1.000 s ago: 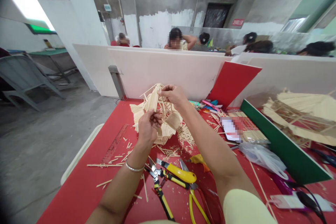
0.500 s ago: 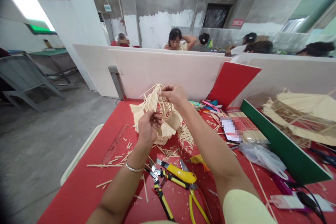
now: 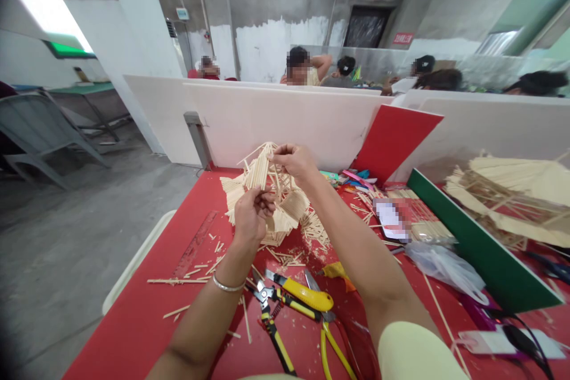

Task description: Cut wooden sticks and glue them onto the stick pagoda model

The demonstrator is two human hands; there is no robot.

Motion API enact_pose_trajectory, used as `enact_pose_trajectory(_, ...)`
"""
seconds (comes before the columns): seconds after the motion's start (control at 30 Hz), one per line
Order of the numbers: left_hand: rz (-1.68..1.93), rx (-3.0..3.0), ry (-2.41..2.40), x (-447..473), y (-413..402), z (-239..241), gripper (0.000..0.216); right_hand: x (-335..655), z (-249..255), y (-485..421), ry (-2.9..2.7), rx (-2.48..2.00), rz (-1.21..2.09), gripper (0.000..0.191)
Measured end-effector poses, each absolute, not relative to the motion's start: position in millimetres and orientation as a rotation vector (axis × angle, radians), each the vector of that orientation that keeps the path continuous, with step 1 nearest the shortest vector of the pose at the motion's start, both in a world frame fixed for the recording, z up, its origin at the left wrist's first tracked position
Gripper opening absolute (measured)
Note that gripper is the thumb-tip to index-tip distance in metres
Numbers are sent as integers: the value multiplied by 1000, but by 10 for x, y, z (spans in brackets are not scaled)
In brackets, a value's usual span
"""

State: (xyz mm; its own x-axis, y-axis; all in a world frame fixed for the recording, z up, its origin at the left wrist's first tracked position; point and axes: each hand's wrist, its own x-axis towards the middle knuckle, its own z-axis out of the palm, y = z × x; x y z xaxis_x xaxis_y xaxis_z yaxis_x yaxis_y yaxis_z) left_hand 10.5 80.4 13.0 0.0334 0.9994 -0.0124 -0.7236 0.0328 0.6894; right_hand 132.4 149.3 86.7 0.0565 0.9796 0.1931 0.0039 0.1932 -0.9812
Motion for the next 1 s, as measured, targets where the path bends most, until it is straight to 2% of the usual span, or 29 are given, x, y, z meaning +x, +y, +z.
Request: enact_pose_trajectory(1.0, 1453, 601, 594, 104, 791, 133, 27, 1308, 883, 1474, -1257, -1104, 1011, 37)
